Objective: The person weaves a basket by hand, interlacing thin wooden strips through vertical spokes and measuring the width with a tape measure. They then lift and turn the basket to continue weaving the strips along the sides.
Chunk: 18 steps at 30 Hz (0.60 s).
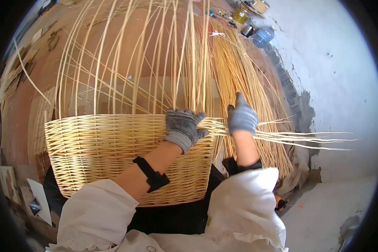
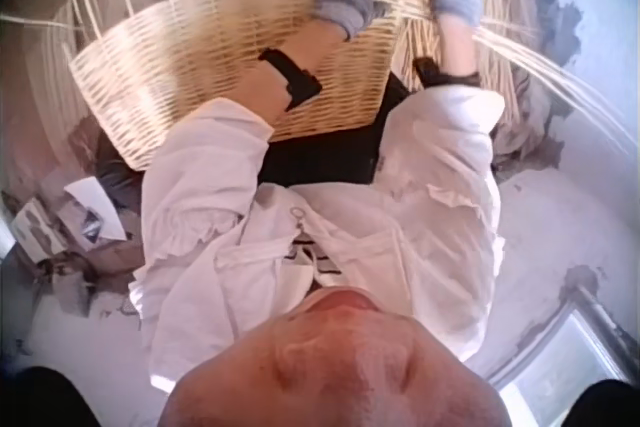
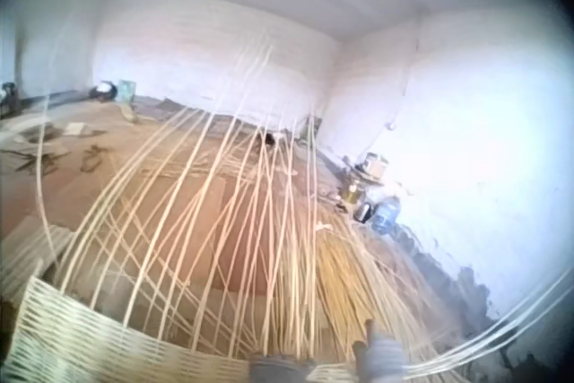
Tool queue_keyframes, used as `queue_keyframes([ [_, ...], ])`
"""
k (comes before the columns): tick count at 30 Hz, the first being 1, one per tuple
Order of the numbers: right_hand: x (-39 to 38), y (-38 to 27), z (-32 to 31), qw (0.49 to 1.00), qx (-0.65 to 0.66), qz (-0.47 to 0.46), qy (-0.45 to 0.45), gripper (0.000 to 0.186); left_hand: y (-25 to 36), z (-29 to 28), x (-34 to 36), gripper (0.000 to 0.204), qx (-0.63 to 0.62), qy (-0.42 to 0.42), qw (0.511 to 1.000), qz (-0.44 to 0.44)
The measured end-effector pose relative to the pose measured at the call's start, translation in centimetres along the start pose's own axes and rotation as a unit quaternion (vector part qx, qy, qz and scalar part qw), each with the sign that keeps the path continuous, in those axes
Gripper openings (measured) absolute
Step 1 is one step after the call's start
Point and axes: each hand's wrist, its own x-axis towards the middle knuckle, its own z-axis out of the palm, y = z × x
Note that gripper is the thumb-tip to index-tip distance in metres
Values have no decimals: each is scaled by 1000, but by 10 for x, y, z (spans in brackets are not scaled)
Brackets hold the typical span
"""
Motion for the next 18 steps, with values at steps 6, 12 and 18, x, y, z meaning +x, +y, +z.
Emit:
queue_keyframes([
  [6,8,50,25,914,-136,-274,-265,27,-14,-9,-37,68,-36,8,992,119],
  [12,-12,-127,-50,890,341,-174,-248,35,-231,-126,-195,86,-290,407,843,-199],
  [18,-85,-418,-10,756,510,-327,-249,55,-379,-67,-213,82,-579,291,733,-205],
])
